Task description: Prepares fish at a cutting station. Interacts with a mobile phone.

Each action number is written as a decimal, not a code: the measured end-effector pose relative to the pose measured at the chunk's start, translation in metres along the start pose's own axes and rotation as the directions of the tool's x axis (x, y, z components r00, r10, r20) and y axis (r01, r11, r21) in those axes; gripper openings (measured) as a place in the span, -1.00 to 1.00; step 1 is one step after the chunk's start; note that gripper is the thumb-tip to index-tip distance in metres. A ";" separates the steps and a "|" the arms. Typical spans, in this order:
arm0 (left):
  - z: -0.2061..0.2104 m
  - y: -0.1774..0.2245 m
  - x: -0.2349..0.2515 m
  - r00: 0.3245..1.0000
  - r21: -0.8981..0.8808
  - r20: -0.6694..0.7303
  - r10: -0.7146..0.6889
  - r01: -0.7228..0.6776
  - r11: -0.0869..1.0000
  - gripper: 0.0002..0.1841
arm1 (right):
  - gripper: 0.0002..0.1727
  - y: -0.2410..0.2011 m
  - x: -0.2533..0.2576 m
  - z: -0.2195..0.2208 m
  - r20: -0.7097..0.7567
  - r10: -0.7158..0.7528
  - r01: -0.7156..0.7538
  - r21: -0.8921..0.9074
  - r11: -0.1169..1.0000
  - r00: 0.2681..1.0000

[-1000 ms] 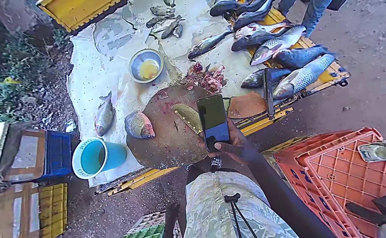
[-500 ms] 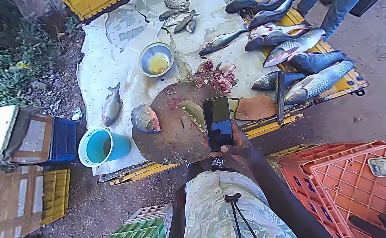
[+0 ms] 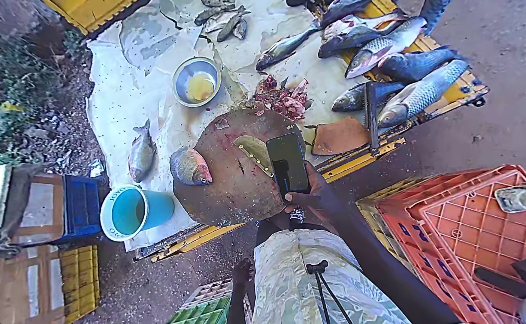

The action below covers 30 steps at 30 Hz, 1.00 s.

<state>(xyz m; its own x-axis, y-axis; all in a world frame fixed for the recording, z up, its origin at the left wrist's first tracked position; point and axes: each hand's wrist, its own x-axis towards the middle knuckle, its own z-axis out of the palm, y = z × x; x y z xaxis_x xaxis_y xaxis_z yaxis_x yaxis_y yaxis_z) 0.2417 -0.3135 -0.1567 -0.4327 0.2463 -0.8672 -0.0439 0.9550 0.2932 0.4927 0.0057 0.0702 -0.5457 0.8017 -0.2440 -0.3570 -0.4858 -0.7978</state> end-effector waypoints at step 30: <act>0.012 0.024 -0.009 0.985 0.090 0.011 0.175 -0.175 0.980 -0.66 | -0.25 0.018 -0.008 -0.006 0.168 -0.046 0.029 0.105 0.994 0.985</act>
<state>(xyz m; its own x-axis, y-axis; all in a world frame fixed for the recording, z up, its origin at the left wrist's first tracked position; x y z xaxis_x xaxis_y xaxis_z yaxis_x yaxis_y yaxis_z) 0.2548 -0.2908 -0.1466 -0.4239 0.4114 -0.8069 0.1138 0.9080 0.4032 0.4952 -0.0076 0.0546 -0.6480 0.7535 -0.1110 -0.4499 -0.4962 -0.7425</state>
